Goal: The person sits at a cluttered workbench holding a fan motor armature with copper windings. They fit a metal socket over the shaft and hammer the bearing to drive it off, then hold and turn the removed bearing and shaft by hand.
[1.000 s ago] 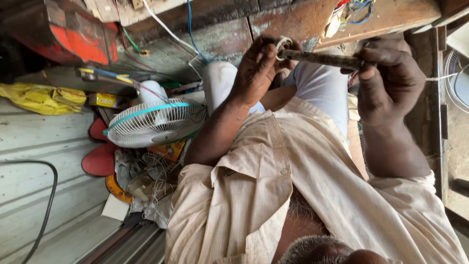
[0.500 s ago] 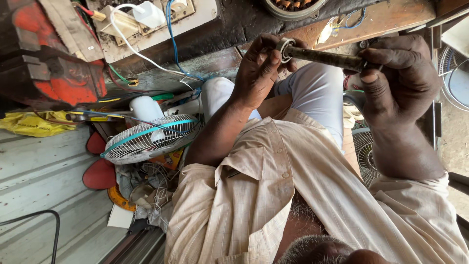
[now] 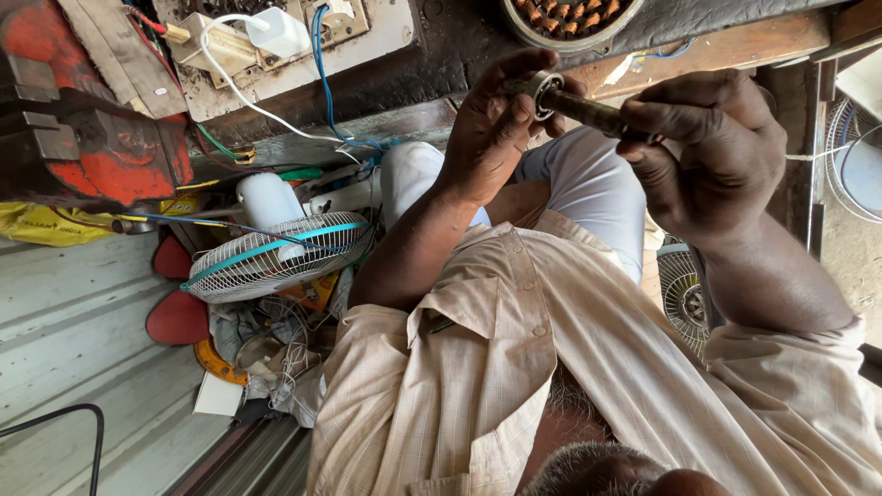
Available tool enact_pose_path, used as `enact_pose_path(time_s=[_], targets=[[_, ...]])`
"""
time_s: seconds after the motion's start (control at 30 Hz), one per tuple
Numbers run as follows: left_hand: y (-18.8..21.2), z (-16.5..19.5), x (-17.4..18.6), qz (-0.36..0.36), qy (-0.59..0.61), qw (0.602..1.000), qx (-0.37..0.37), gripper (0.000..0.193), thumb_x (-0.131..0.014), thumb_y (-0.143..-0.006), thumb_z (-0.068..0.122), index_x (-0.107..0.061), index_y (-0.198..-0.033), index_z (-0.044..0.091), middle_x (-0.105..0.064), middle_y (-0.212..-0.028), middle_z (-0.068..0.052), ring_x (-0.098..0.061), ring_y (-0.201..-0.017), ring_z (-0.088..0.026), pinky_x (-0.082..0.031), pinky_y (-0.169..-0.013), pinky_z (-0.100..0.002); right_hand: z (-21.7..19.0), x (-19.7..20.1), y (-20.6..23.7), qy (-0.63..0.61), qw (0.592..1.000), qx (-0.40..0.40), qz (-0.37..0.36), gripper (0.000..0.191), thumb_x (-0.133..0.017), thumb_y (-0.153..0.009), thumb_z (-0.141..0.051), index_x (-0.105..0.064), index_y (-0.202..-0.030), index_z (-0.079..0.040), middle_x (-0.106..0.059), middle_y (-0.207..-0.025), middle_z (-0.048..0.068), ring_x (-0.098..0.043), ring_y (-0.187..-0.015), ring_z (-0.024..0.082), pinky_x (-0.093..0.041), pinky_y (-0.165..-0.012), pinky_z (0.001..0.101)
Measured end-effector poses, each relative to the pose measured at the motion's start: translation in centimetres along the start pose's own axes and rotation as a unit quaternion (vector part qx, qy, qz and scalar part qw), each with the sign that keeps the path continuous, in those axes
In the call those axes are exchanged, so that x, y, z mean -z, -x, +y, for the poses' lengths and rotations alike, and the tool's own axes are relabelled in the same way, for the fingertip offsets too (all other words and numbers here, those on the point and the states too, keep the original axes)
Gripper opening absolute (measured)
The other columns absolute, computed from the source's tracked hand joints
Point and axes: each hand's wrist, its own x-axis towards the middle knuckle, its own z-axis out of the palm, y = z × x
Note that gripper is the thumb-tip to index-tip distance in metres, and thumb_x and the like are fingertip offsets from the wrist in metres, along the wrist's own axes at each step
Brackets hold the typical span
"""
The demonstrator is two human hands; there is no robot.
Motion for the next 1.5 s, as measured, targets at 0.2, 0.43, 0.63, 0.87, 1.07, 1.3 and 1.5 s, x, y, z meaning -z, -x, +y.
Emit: enact_pose_path(time_s=[0.2,0.43,0.63,0.87,1.07,1.3,1.5], targets=[[-0.2,0.0,-0.3,0.005,0.013,1.0,-0.014,0.074,-0.074,-0.105,0.036,-0.03,-0.16,0.014,-0.072,-0.119,-0.018,-0.068,-0.1,-0.015,-0.056,-0.089,-0.03,-0.5,-0.6,-1.6,0.023,0.998,0.034,-0.044,0.023,-0.083,-0.102,-0.008,-0.073,-0.119,0.003,-0.07,-0.11,0.017,-0.071,-0.099,0.026,-0.057,-0.081,0.0325],[-0.1,0.2,-0.2,0.021,0.034,0.999,-0.023,0.081,-0.079,-0.099,0.036,-0.033,-0.161,0.012,-0.068,-0.127,-0.016,-0.067,-0.119,-0.017,-0.056,-0.09,-0.031,-1.2,-1.1,-2.0,0.03,0.997,0.035,-0.059,0.024,-0.084,-0.105,-0.008,-0.072,-0.124,0.0,-0.07,-0.116,0.016,-0.071,-0.102,0.025,-0.058,-0.084,0.033],[0.5,0.1,0.3,0.025,0.059,0.998,-0.016,0.065,-0.079,-0.101,0.034,-0.045,-0.15,0.008,-0.069,-0.126,-0.014,-0.066,-0.122,-0.017,-0.055,-0.092,-0.032,-2.5,-0.7,-3.6,0.131,0.976,0.138,-0.104,0.032,-0.087,-0.094,-0.003,-0.072,-0.123,-0.001,-0.069,-0.11,0.015,-0.072,-0.097,0.028,-0.058,-0.078,0.0367],[0.6,-0.2,0.5,0.011,0.034,0.999,-0.033,0.059,-0.076,-0.103,0.036,-0.048,-0.148,0.01,-0.071,-0.127,-0.016,-0.068,-0.115,-0.016,-0.055,-0.093,-0.032,-4.1,-0.1,-5.3,0.22,0.943,0.214,-0.124,0.037,-0.09,-0.091,-0.008,-0.071,-0.122,-0.002,-0.068,-0.105,0.012,-0.07,-0.091,0.027,-0.055,-0.074,0.036],[0.8,-0.2,0.6,0.018,0.03,0.999,-0.025,0.056,-0.075,-0.105,0.034,-0.049,-0.147,0.009,-0.07,-0.13,-0.017,-0.067,-0.114,-0.016,-0.055,-0.093,-0.031,-3.9,-0.7,-5.0,0.259,0.939,0.197,-0.111,0.035,-0.091,-0.094,-0.016,-0.071,-0.118,0.0,-0.067,-0.104,0.012,-0.07,-0.091,0.027,-0.058,-0.082,0.0375],[0.5,-0.2,0.9,0.023,0.037,0.998,-0.033,0.05,-0.075,-0.105,0.029,-0.053,-0.145,0.007,-0.068,-0.132,-0.017,-0.066,-0.121,-0.018,-0.055,-0.094,-0.031,-3.5,-0.4,-5.7,0.312,0.904,0.251,-0.153,0.036,-0.083,-0.08,-0.006,-0.073,-0.114,-0.005,-0.071,-0.101,0.009,-0.073,-0.092,0.024,-0.06,-0.087,0.0384],[0.0,-1.0,1.7,0.036,0.047,0.997,-0.047,0.042,-0.071,-0.109,0.027,-0.055,-0.142,0.007,-0.068,-0.132,-0.016,-0.066,-0.125,-0.021,-0.055,-0.106,-0.038,-2.1,-1.4,-5.4,0.248,0.942,0.175,-0.145,0.025,-0.079,-0.103,-0.012,-0.064,-0.12,-0.001,-0.065,-0.101,0.009,-0.068,-0.091,0.023,-0.055,-0.082,0.0355]])
